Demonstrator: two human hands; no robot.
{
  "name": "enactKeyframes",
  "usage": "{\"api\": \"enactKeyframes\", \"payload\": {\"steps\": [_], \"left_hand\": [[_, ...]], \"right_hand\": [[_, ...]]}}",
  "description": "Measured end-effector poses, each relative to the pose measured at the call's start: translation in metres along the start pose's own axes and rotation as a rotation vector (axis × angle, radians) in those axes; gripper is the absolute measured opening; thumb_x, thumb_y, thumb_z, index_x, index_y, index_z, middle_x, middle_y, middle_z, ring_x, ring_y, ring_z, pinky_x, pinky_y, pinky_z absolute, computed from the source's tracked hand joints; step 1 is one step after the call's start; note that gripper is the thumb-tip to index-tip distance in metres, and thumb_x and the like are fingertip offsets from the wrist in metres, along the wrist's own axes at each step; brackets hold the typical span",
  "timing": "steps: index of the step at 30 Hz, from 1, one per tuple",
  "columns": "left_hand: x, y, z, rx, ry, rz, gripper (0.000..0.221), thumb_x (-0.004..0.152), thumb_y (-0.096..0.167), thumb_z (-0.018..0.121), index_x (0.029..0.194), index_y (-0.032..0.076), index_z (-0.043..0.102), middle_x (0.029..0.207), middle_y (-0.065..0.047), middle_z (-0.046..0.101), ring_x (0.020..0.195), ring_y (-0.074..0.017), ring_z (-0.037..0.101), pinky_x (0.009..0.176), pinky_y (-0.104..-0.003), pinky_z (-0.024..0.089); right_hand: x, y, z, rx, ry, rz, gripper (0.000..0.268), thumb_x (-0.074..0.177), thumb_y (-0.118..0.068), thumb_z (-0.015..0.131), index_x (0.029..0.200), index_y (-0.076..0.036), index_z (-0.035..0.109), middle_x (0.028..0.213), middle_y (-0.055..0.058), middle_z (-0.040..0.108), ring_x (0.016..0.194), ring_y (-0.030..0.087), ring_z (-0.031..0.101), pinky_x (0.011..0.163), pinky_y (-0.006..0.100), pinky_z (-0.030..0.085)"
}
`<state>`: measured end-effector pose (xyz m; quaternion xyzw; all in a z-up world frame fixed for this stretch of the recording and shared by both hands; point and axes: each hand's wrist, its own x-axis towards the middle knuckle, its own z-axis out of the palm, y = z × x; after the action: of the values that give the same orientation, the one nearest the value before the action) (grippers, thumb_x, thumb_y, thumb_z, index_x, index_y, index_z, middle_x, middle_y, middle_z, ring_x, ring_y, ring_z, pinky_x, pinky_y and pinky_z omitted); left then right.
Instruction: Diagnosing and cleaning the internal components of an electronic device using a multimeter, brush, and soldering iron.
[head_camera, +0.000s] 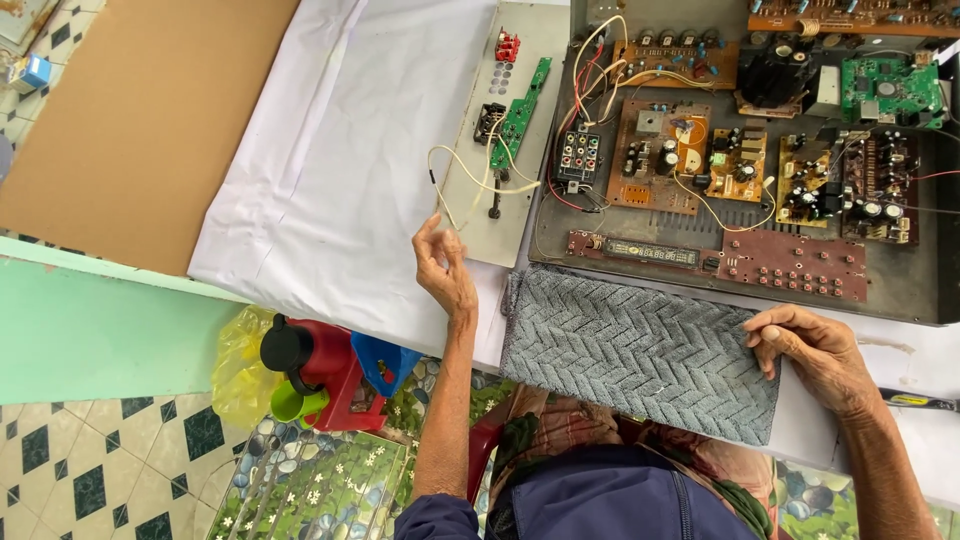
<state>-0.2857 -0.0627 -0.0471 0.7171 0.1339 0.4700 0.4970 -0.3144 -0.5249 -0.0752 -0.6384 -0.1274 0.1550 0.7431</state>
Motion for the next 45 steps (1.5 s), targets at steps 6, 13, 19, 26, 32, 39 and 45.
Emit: {"api": "enactKeyframes", "payload": {"steps": [6,13,19,26,32,39,45], "left_hand": [[0.008,0.02,-0.016,-0.086,-0.225,-0.361,0.051,0.101,0.047,0.054,0.137,0.01,0.057,0.074,-0.007,0.068,0.046,-0.0126,0.062,0.042,-0.022,0.048],[0.023,0.0,-0.01,-0.674,-0.242,-0.667,0.056,0.095,0.032,0.069,0.14,0.0,0.058,0.126,-0.02,0.069,0.089,-0.0301,0.075,0.073,-0.031,0.061],[0.04,-0.023,-0.009,-1.046,-0.248,-0.637,0.043,0.099,0.022,0.068,0.136,0.0,0.062,0.14,-0.018,0.061,0.127,-0.0327,0.062,0.109,-0.044,0.051],[0.058,0.056,-0.004,-0.723,-0.346,-0.314,0.009,0.097,0.015,0.07,0.105,0.014,0.065,0.095,0.0,0.067,0.102,-0.0223,0.071,0.099,-0.037,0.051],[0.054,0.093,-0.009,-0.354,-0.474,-0.002,0.073,0.113,0.014,0.052,0.166,0.022,0.002,0.098,-0.016,0.074,0.113,-0.0316,0.074,0.118,-0.053,0.049],[-0.001,0.02,-0.001,0.351,-0.613,0.639,0.045,0.102,-0.009,0.055,0.143,0.011,0.053,0.125,-0.018,0.069,0.12,-0.0355,0.068,0.103,-0.045,0.048],[-0.032,0.025,-0.013,0.537,-0.719,0.846,0.067,0.096,-0.011,0.068,0.153,0.013,0.043,0.128,-0.013,0.065,0.133,-0.0375,0.057,0.108,-0.05,0.046]], "right_hand": [[-0.001,0.003,-0.002,0.024,0.0,-0.02,0.022,0.101,-0.007,0.058,0.113,0.007,0.071,0.09,0.015,0.072,0.056,0.018,0.063,0.051,0.027,0.056],[0.001,0.0,0.002,0.012,0.005,-0.052,0.022,0.102,-0.009,0.058,0.113,0.006,0.07,0.09,0.013,0.071,0.057,0.017,0.063,0.051,0.025,0.056],[0.001,-0.001,0.005,-0.006,0.025,-0.039,0.021,0.102,-0.008,0.058,0.112,0.006,0.071,0.09,0.014,0.071,0.056,0.017,0.062,0.052,0.027,0.055],[0.0,-0.004,0.007,-0.038,0.052,-0.019,0.021,0.102,-0.006,0.058,0.111,0.006,0.071,0.089,0.015,0.07,0.055,0.019,0.061,0.052,0.028,0.055],[-0.001,-0.005,0.007,-0.048,0.059,-0.006,0.02,0.101,-0.007,0.058,0.111,0.005,0.072,0.089,0.014,0.071,0.056,0.018,0.061,0.052,0.029,0.055],[0.0,-0.002,0.003,-0.035,0.054,-0.011,0.021,0.101,-0.008,0.058,0.11,0.006,0.072,0.089,0.015,0.07,0.055,0.018,0.062,0.051,0.028,0.056],[0.001,-0.002,0.004,0.028,0.026,-0.023,0.022,0.101,-0.008,0.058,0.112,0.006,0.071,0.091,0.015,0.071,0.056,0.018,0.063,0.051,0.027,0.057]]}}
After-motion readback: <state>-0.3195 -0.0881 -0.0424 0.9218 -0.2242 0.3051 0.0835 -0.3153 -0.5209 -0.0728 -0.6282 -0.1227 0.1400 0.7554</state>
